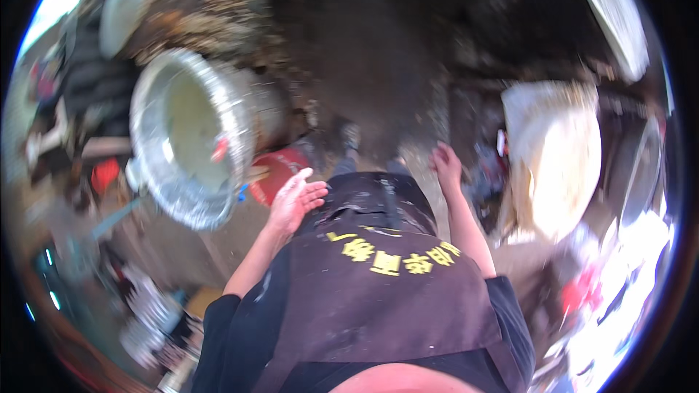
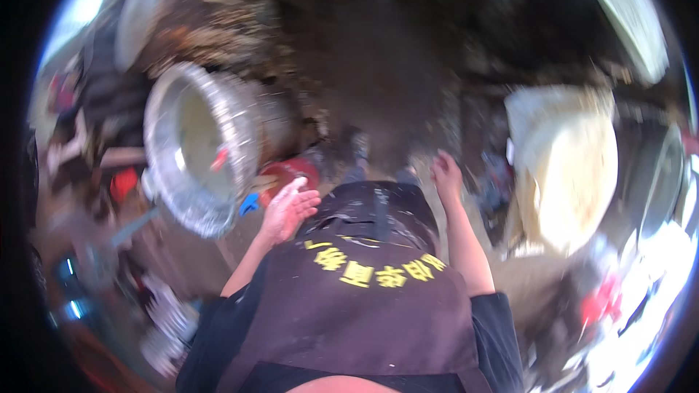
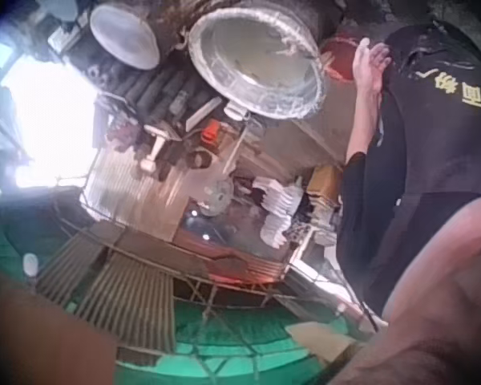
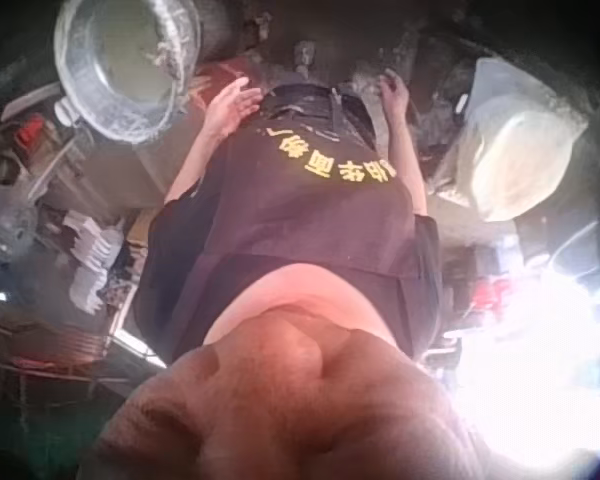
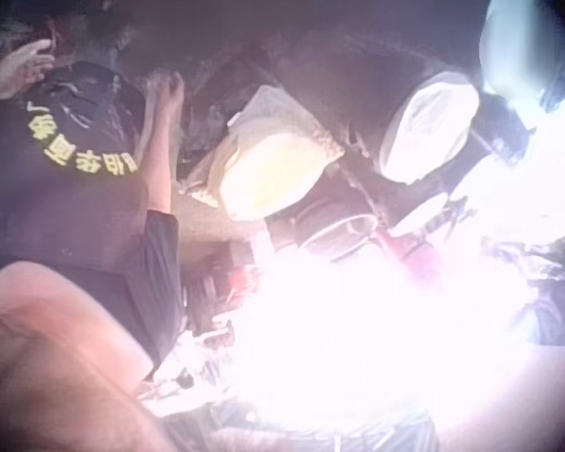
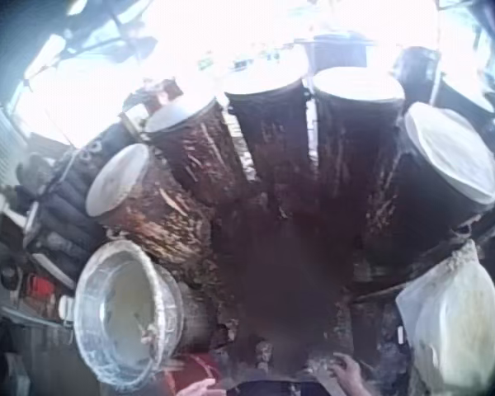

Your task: The person ladles batter from a large metal bowl onto several hot cylindrical griddles, spreads it into thin circular crepes using a wooden spreader, and removes the cooked crepes to a stack. The process repeats across multiple griddles in a continuous workflow.

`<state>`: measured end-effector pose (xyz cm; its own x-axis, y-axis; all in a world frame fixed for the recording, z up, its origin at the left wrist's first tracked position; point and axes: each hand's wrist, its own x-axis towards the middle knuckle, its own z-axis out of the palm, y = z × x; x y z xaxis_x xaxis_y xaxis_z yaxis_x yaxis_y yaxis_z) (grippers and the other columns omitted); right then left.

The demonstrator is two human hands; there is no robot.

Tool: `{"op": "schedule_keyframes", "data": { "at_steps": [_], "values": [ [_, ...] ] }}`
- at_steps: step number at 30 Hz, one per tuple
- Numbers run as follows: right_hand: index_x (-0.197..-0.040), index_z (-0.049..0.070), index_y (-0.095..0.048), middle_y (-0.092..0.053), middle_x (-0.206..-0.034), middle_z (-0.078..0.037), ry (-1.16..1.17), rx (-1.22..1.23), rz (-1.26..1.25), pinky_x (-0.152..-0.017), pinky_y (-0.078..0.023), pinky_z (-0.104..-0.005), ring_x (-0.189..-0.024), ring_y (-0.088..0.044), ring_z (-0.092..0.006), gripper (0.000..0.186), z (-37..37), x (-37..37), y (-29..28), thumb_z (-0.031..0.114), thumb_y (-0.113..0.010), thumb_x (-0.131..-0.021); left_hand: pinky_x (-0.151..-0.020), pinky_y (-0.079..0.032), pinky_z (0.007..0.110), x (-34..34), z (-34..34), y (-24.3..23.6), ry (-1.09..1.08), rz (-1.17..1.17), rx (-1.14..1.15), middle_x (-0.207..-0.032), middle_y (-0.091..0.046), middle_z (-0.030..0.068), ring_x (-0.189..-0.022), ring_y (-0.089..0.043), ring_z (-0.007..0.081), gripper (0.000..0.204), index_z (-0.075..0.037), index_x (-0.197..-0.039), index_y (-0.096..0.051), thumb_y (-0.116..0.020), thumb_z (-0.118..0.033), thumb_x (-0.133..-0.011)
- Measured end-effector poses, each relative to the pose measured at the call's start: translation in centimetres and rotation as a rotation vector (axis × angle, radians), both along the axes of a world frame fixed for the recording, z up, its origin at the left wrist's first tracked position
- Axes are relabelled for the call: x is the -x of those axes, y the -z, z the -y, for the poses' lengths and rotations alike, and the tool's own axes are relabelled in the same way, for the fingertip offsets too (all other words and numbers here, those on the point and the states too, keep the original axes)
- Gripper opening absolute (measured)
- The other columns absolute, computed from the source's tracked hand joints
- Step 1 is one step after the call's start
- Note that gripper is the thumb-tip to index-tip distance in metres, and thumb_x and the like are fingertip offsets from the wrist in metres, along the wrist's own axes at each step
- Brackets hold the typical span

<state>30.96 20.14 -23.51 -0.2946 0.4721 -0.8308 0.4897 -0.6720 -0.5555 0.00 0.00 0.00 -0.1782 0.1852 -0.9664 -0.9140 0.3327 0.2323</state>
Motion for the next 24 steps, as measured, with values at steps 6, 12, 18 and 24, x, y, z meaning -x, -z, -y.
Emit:
{"op": "schedule_keyframes", "data": {
  "at_steps": [6,12,18,24],
  "values": [
    [-0.123,0.002,-0.055,-0.065,-0.095,-0.009,-0.522,-0.318,-0.330,-0.063,-0.053,-0.0245,-0.079,-0.064,-0.0136,0.035,-12.2,18.7,-4.6,0.003,-0.054,-0.088,-0.088,-0.051,0.046,5.8,3.9,4.2,-0.670,-0.231,-0.287,-0.111,-0.062,0.0205,-0.101,-0.062,0.0320,0.031,-0.005,-0.117,-0.050,-0.047,-0.030,-0.099],
    [-0.118,0.003,-0.059,-0.068,-0.090,-0.011,-0.934,-0.601,-0.505,-0.072,-0.054,-0.0282,-0.078,-0.066,-0.0161,0.032,-11.0,33.9,-16.1,0.005,-0.057,-0.086,-0.085,-0.054,0.045,11.3,2.7,6.2,-1.023,-0.165,-0.373,-0.107,-0.062,0.0221,-0.103,-0.061,0.0343,0.032,-0.002,-0.112,-0.047,-0.051,-0.030,-0.097],
    [-0.119,0.004,-0.059,-0.067,-0.101,-0.016,-1.275,-0.732,-0.730,-0.081,-0.054,-0.0314,-0.092,-0.067,-0.0224,0.032,-1.8,46.8,-22.7,0.006,-0.061,-0.087,-0.071,-0.054,0.036,14.4,2.4,8.8,-1.157,-0.076,-0.343,-0.090,-0.065,0.0133,-0.074,-0.064,0.0192,0.019,0.000,-0.103,-0.057,-0.061,-0.013,-0.091],
    [-0.121,-0.001,-0.056,-0.068,-0.091,-0.022,-1.511,-0.361,-0.528,-0.075,-0.053,-0.0365,-0.085,-0.068,-0.0295,0.048,7.0,54.3,-24.4,0.026,-0.065,-0.083,-0.051,-0.052,0.026,16.2,2.5,0.6,-0.710,-0.572,-0.370,-0.081,-0.064,0.0088,-0.057,-0.060,0.0125,0.019,-0.003,-0.101,-0.052,-0.061,-0.016,-0.092]
  ]
}}
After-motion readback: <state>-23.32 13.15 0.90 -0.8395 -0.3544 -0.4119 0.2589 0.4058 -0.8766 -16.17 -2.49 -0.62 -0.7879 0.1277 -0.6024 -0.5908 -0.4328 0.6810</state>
